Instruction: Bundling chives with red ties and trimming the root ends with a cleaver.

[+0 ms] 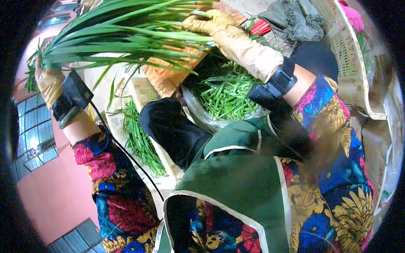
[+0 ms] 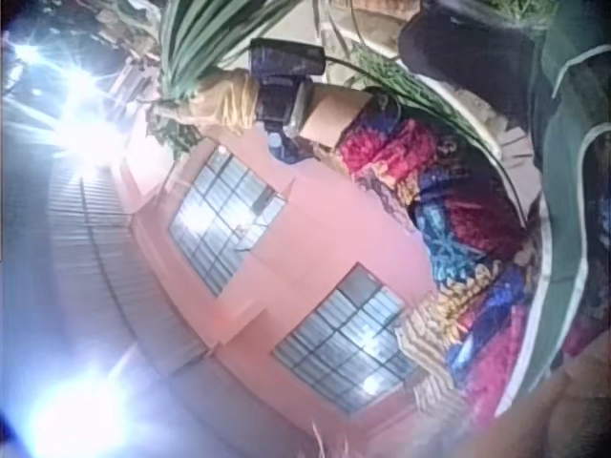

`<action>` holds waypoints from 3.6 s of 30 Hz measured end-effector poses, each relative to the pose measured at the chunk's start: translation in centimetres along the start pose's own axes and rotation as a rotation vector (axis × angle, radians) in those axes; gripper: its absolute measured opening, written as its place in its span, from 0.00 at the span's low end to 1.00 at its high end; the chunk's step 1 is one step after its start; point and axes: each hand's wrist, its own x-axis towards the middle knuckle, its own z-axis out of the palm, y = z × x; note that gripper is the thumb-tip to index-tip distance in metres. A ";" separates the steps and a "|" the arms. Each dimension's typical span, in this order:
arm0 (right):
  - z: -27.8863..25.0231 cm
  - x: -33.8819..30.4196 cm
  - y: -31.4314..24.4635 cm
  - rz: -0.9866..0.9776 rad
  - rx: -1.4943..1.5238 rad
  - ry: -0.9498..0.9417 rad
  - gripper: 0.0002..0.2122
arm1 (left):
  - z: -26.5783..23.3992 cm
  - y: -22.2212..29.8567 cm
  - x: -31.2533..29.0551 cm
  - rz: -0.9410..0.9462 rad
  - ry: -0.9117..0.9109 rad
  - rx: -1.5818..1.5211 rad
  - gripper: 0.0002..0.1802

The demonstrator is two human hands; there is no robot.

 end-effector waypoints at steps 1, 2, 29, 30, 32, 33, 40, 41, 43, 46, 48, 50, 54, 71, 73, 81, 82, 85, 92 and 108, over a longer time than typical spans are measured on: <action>-0.9 -0.1 0.7 0.009 0.075 0.010 0.13 | 1.9 0.1 -0.3 0.017 -0.031 0.112 0.18; -0.5 -0.1 0.8 0.008 0.144 0.010 0.13 | 3.0 0.9 -0.9 0.038 -0.052 0.240 0.17; -0.8 0.1 8.4 0.430 -0.254 -0.210 0.18 | 4.4 3.9 0.9 -0.060 0.051 0.309 0.22; 0.0 0.1 8.8 0.448 -0.238 -0.134 0.17 | 4.1 4.0 0.6 -0.062 0.051 0.325 0.22; 1.1 0.1 8.2 0.526 -0.115 -0.032 0.15 | 3.6 4.6 0.8 -0.056 0.049 0.363 0.22; 1.4 0.4 8.4 0.530 -0.116 -0.041 0.15 | 3.2 4.9 0.9 -0.059 0.049 0.381 0.22; -0.2 1.8 12.4 0.366 0.900 -0.332 0.21 | 5.8 4.9 0.7 -0.047 0.030 0.402 0.23; 0.0 1.6 11.4 0.387 0.917 -0.349 0.21 | 5.4 4.9 0.5 -0.045 0.032 0.415 0.24; 0.6 2.2 11.6 0.405 1.046 -0.412 0.21 | 4.5 5.0 0.4 -0.045 0.039 0.449 0.24; 1.9 2.8 9.9 0.357 1.012 -0.447 0.20 | 4.8 5.0 0.6 -0.020 0.027 0.472 0.25; 3.2 2.5 9.2 0.192 0.871 -0.466 0.21 | 4.8 5.0 1.1 0.002 0.014 0.500 0.25; 3.2 2.8 10.0 0.339 0.904 -0.247 0.19 | 5.3 5.0 1.9 0.042 0.001 0.517 0.25; 2.4 1.3 9.2 0.315 0.639 -0.254 0.17 | 5.9 4.9 1.9 0.118 0.008 0.503 0.26; -6.3 0.3 7.2 0.037 -0.383 -0.091 0.12 | 4.8 8.6 -1.6 -0.179 -0.306 -1.412 0.15; -4.8 2.0 4.8 -0.017 0.009 0.004 0.12 | 3.8 7.8 -2.1 -0.064 -0.259 -1.331 0.17; 2.2 -0.1 0.0 0.322 -0.183 -0.610 0.32 | 5.5 6.7 -3.2 -0.078 -0.291 -1.226 0.19; 2.4 -0.2 0.1 0.257 -0.244 -0.605 0.34 | 6.2 6.0 -3.4 -0.050 -0.302 -1.249 0.17; 3.7 -1.5 0.2 0.092 -0.577 -0.445 0.38 | 6.8 5.4 -3.1 -0.014 -0.282 -1.291 0.15; 3.2 -1.4 0.4 0.344 -0.518 -0.648 0.22 | 5.4 6.0 -3.9 -0.003 -0.306 -1.402 0.11; -1.2 3.0 2.9 -0.006 -0.517 -0.324 0.27 | 9.1 6.9 -6.5 0.089 -0.568 -1.444 0.06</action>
